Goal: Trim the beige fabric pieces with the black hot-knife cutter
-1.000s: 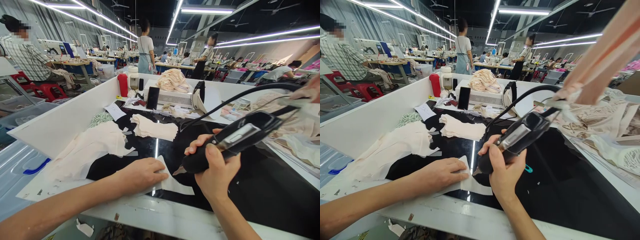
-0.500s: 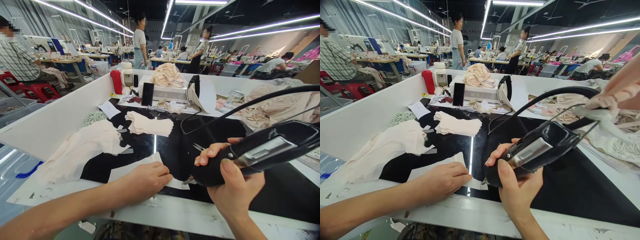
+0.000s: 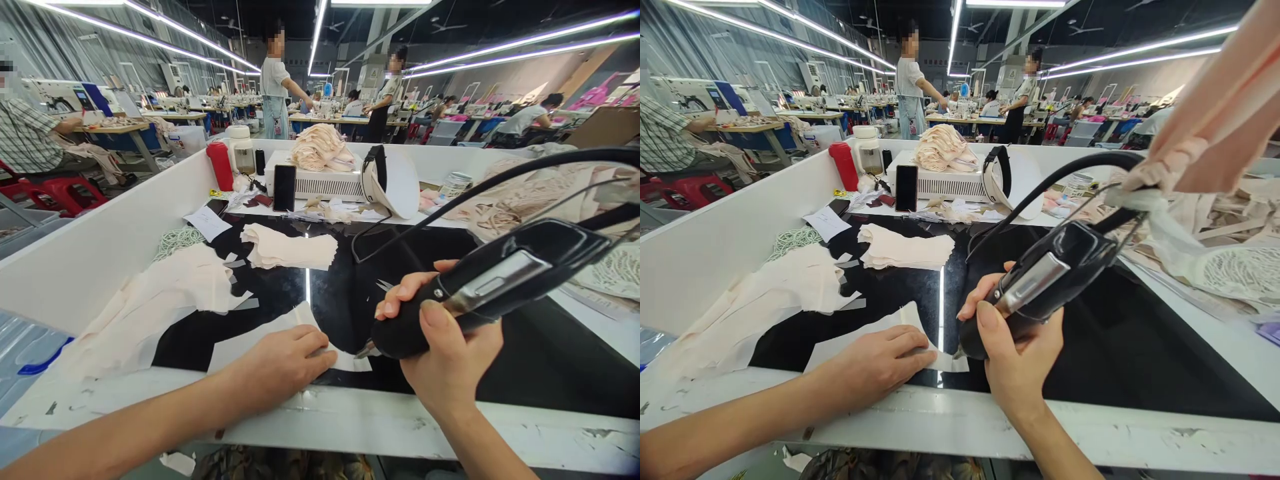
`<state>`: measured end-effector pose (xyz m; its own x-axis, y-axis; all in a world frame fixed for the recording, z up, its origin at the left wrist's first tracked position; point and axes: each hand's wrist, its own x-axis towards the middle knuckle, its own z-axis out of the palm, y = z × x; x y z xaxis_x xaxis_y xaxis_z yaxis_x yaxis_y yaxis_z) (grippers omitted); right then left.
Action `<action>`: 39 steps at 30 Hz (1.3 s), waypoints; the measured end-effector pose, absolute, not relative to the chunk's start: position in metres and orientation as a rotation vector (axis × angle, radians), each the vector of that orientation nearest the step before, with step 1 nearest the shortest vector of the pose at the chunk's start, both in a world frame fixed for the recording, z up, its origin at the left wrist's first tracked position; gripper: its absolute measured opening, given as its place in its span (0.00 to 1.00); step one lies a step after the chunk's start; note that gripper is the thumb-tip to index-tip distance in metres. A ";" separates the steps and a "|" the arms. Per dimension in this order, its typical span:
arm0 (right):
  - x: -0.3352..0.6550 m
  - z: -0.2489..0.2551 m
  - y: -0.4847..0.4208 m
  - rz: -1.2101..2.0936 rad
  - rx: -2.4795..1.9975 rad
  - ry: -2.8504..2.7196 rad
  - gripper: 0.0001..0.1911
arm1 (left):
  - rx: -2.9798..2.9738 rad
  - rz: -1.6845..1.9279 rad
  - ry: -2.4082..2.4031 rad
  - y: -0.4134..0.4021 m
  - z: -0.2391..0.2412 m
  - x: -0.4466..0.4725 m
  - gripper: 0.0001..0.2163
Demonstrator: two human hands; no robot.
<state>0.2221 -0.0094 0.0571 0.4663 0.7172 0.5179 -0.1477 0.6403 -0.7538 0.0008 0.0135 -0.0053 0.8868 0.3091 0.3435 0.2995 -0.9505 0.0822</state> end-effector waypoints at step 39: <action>0.196 0.052 0.018 0.646 -0.733 -0.944 0.22 | 2.960 0.625 0.626 0.012 -0.016 0.009 0.10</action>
